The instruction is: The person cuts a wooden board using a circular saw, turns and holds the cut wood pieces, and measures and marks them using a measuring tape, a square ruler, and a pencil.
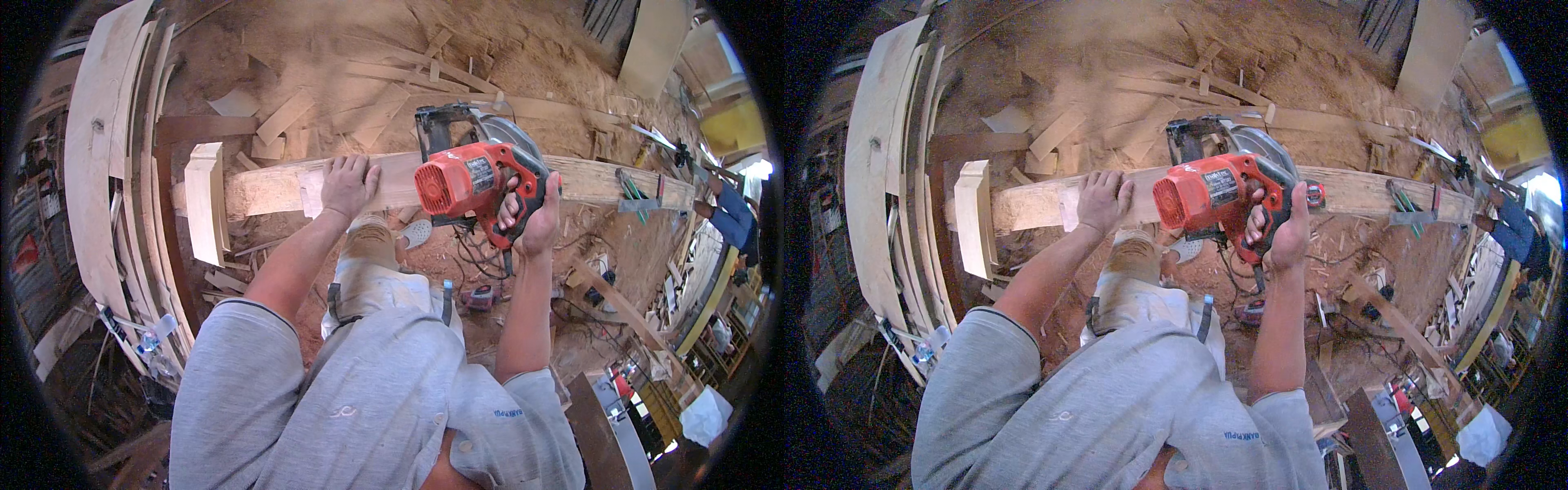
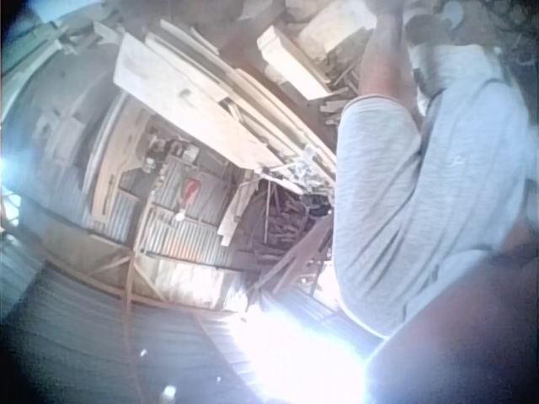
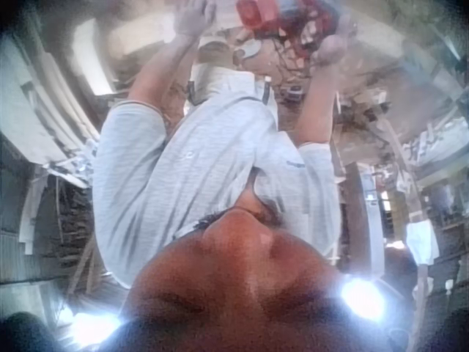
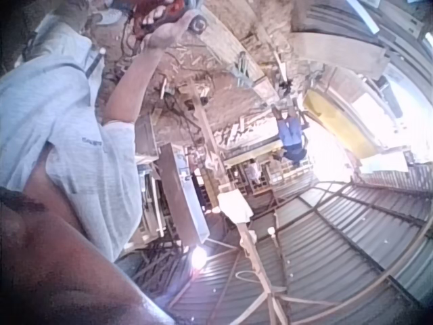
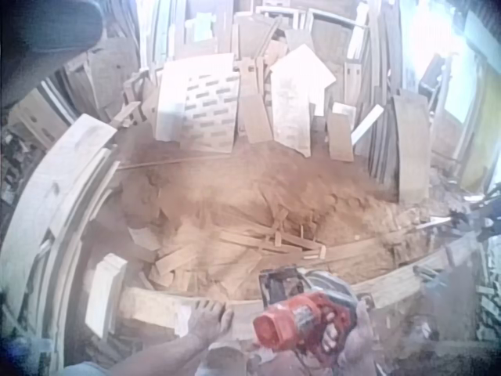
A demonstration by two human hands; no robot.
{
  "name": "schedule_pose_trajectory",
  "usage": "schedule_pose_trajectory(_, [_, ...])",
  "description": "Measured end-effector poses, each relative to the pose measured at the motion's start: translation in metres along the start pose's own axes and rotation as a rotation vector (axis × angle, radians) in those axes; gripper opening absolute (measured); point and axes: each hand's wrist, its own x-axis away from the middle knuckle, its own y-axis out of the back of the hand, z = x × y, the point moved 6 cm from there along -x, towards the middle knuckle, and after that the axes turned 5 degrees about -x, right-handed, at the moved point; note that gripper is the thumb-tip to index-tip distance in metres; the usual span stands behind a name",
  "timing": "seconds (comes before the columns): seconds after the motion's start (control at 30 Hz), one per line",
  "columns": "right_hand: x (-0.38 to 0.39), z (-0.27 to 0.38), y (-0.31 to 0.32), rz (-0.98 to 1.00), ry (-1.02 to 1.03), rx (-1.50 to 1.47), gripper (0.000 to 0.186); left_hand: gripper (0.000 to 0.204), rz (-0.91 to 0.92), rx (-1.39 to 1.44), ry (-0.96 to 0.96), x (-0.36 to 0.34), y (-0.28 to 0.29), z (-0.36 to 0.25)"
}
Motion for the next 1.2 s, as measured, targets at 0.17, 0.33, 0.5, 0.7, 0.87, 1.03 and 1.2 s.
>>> schedule_pose_trajectory(0.17, [-0.005, 0.003, -0.002, 0.007, -0.003, 0.020, 0.076, 0.036, -0.013, -0.016, 0.003, 0.000, -0.001, 0.000])
schedule_pose_trajectory(0.33, [-0.006, 0.002, 0.000, 0.012, 0.008, 0.012, 0.076, 0.033, -0.034, 0.008, -0.020, 0.001, 0.000, -0.001])
schedule_pose_trajectory(0.5, [-0.015, 0.000, 0.001, 0.060, 0.010, -0.017, 0.077, 0.033, -0.033, 0.013, -0.015, 0.000, 0.002, 0.000])
schedule_pose_trajectory(0.7, [-0.037, 0.012, -0.018, 0.079, -0.024, -0.015, 0.076, 0.035, -0.014, -0.003, -0.026, 0.001, 0.002, -0.002])
schedule_pose_trajectory(0.87, [-0.035, 0.014, -0.016, 0.067, -0.015, 0.008, 0.079, 0.035, -0.054, 0.004, -0.001, -0.001, 0.005, -0.003])
schedule_pose_trajectory(1.03, [-0.035, 0.015, -0.024, 0.108, -0.045, 0.034, 0.083, 0.035, -0.059, 0.004, 0.020, 0.001, 0.003, 0.000])
schedule_pose_trajectory(1.2, [-0.032, 0.011, -0.014, 0.147, -0.062, 0.019, 0.083, 0.037, -0.091, -0.002, 0.032, 0.001, 0.002, -0.001])
